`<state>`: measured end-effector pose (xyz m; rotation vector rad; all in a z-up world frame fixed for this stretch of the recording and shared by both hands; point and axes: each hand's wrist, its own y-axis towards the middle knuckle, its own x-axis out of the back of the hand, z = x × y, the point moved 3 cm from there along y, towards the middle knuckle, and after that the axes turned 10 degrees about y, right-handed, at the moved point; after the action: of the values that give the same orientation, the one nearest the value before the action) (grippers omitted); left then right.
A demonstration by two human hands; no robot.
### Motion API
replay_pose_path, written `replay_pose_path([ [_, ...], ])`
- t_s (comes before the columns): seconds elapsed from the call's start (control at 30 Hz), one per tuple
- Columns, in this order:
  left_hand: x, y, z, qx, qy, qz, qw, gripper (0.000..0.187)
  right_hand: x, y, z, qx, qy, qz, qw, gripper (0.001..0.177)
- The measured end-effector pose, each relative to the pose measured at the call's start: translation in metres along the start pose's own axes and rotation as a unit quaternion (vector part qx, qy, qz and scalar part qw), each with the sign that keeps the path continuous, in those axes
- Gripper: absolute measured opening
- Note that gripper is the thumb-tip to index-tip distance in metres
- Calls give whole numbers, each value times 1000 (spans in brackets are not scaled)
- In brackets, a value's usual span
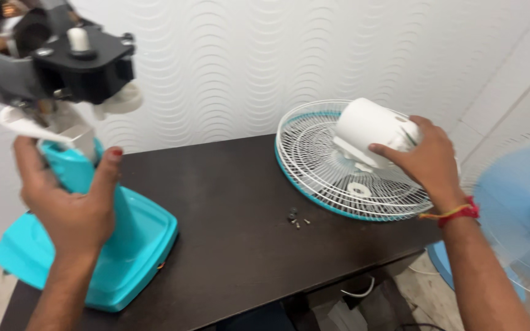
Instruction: The person uses a screwdriver to remove screws from the white motor housing of a teal LG table fan. They detach the motor assembly from the fan stand and place the housing on the table.
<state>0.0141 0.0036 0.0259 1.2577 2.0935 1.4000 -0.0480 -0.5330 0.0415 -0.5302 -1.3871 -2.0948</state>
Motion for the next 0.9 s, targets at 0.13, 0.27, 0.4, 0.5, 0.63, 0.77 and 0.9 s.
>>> replay_pose_path([
  [0.13, -2, 2, -3, 18, -57, 16, 998, 48, 1, -4, 4, -18, -3, 13, 1000, 103],
  [0.27, -1, 3, -5, 17, -85, 27, 996, 52, 1, -5, 8, -39, -5, 22, 999, 106],
  [0.4, -3, 2, -1, 20, -91, 30, 995, 49, 3, -5, 10, -48, -3, 34, 998, 109],
  [0.5, -2, 1, 1, 20, -86, 26, 996, 48, 3, -4, 12, -35, -5, 40, 999, 108],
  [0.63, -3, 1, -2, 14, -87, 27, 996, 46, 4, -6, 11, -37, -10, 40, 998, 108],
  [0.77, 0, 4, -9, 13, -90, 23, 996, 51, 4, -6, 14, -30, 5, 45, 999, 108],
  [0.9, -1, 3, -5, 7, -76, 19, 997, 50, 5, -4, 14, -50, 1, 47, 998, 109],
])
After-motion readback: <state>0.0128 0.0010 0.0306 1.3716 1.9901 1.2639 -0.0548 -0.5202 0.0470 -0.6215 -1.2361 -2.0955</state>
